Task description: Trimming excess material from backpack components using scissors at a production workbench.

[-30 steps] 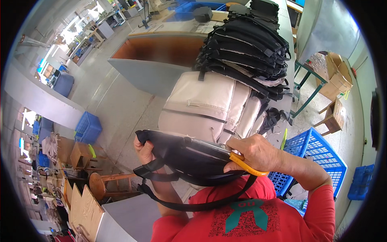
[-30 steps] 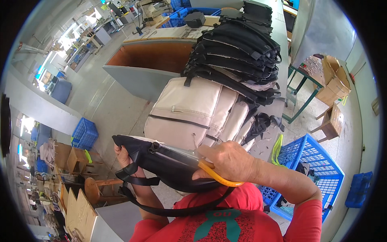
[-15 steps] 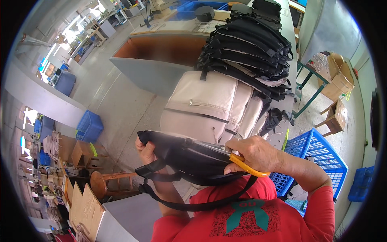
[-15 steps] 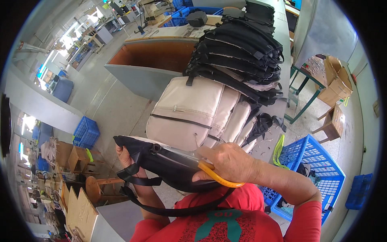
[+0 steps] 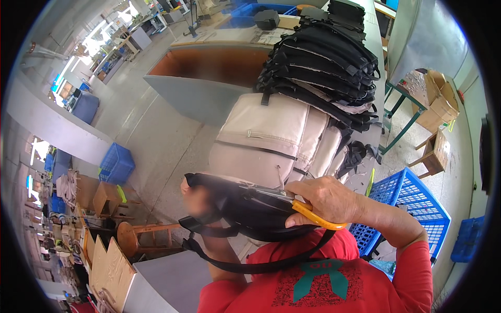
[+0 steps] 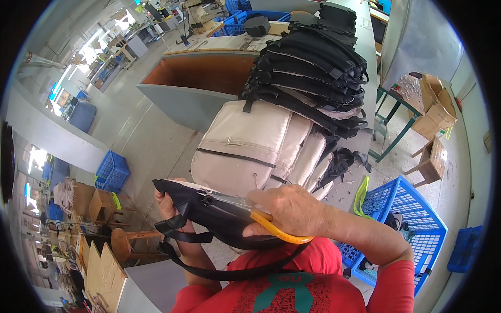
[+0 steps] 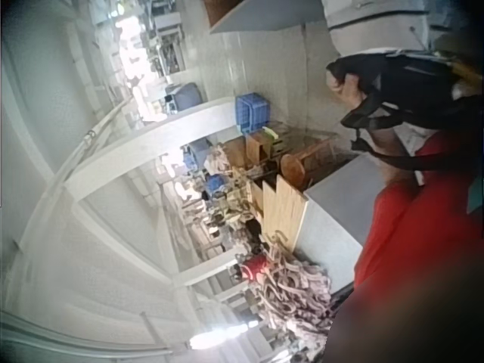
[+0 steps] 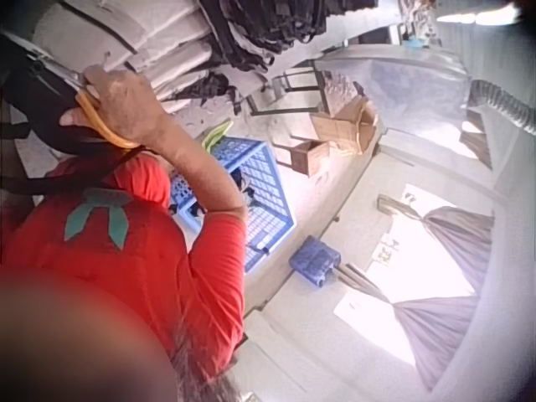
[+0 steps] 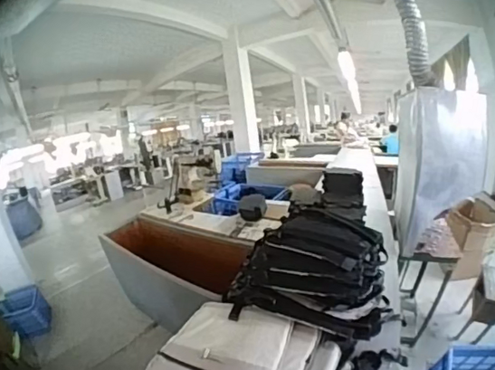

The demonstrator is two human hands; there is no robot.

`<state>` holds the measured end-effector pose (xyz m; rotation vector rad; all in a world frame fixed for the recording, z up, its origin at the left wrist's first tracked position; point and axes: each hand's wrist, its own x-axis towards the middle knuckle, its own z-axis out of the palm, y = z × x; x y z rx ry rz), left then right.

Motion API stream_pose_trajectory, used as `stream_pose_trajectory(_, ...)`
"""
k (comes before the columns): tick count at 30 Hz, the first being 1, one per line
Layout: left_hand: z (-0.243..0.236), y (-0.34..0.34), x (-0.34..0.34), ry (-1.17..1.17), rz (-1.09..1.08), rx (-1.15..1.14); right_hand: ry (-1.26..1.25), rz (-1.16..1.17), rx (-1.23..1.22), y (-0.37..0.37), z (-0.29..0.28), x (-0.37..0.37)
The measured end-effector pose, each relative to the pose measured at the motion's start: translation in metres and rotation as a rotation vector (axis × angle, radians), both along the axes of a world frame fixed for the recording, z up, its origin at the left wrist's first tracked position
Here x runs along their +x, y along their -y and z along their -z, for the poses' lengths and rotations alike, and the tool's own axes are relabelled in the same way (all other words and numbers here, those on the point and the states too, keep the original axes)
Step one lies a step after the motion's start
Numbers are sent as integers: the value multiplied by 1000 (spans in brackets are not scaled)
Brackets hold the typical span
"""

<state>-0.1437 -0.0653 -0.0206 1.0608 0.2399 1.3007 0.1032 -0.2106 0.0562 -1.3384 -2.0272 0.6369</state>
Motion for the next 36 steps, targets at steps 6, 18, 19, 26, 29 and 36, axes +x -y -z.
stream_pose_trajectory(6,1,5,-3,18,-13,-26,16,-18,-15,2,-2,-3)
stream_pose_trajectory(18,-5,16,9,-29,-16,-98,10,-31,-31,-8,2,-9)
stream_pose_trajectory(19,-3,17,9,-26,-19,-94,-28,-41,-27,-9,4,-8)
stream_pose_trajectory(26,-8,20,19,-68,69,-59,-102,9,25,-17,-14,-6)
stream_pose_trajectory(29,-33,34,36,-77,24,-105,-69,51,-85,-18,-12,-1)
stream_pose_trajectory(36,-108,58,142,-534,292,-89,-511,500,-267,59,-4,63)
